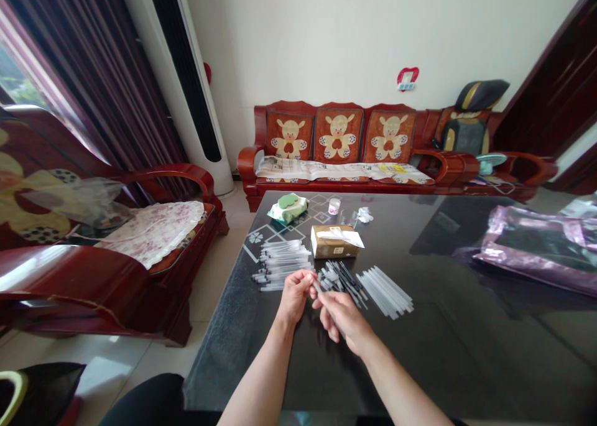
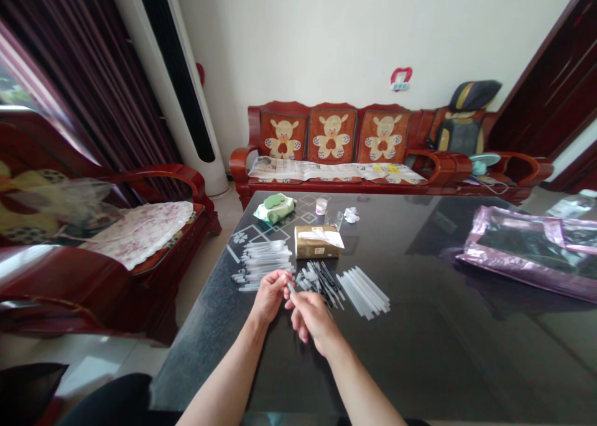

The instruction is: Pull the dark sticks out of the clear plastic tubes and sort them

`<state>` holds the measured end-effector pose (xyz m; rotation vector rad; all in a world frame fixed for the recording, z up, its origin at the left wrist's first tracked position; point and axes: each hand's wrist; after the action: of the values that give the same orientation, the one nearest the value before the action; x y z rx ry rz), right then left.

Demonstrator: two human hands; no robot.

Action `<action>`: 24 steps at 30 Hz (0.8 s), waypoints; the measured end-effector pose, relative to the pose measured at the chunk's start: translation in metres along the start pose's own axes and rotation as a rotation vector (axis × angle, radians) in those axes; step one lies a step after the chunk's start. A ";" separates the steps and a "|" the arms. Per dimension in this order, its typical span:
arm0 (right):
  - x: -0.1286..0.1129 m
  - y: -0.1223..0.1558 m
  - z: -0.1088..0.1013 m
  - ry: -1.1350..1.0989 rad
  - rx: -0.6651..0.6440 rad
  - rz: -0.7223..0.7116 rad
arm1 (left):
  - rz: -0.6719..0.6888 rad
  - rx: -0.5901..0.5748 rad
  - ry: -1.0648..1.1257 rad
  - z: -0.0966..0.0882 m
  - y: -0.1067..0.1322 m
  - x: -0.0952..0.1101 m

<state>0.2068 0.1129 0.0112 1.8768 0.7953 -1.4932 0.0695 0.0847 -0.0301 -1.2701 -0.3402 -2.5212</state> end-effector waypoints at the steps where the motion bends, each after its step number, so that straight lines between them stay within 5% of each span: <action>1: 0.000 0.001 -0.002 -0.148 -0.077 0.057 | -0.014 -0.013 -0.001 0.001 0.000 0.000; 4: 0.002 0.004 -0.008 -0.219 -0.120 0.056 | -0.020 -0.018 -0.007 0.001 -0.001 0.001; 9: 0.001 0.011 -0.002 0.660 0.236 -0.272 | 0.145 0.216 0.049 -0.010 -0.007 0.011; 11: 0.001 0.012 0.000 0.919 0.285 -0.299 | 0.159 0.196 0.011 -0.013 -0.008 0.014; 14: -0.001 0.008 -0.005 1.018 0.284 -0.257 | 0.157 0.135 -0.078 -0.010 -0.005 0.011; 17: -0.004 0.001 -0.032 1.026 0.337 -0.194 | 0.152 0.120 -0.154 -0.004 -0.002 0.007; 24: 0.012 -0.002 -0.130 1.207 0.605 0.115 | 0.110 0.082 -0.404 0.002 0.001 -0.001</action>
<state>0.2880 0.2147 0.0226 3.2473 0.6968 -0.3736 0.0725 0.0845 -0.0298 -1.7106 -0.4424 -2.1263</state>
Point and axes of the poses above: each hand's wrist, its own y-axis away from the middle knuckle, its own z-axis out of the palm, x = y × z, and after that the axes turned 8 degrees about -z, right-handed
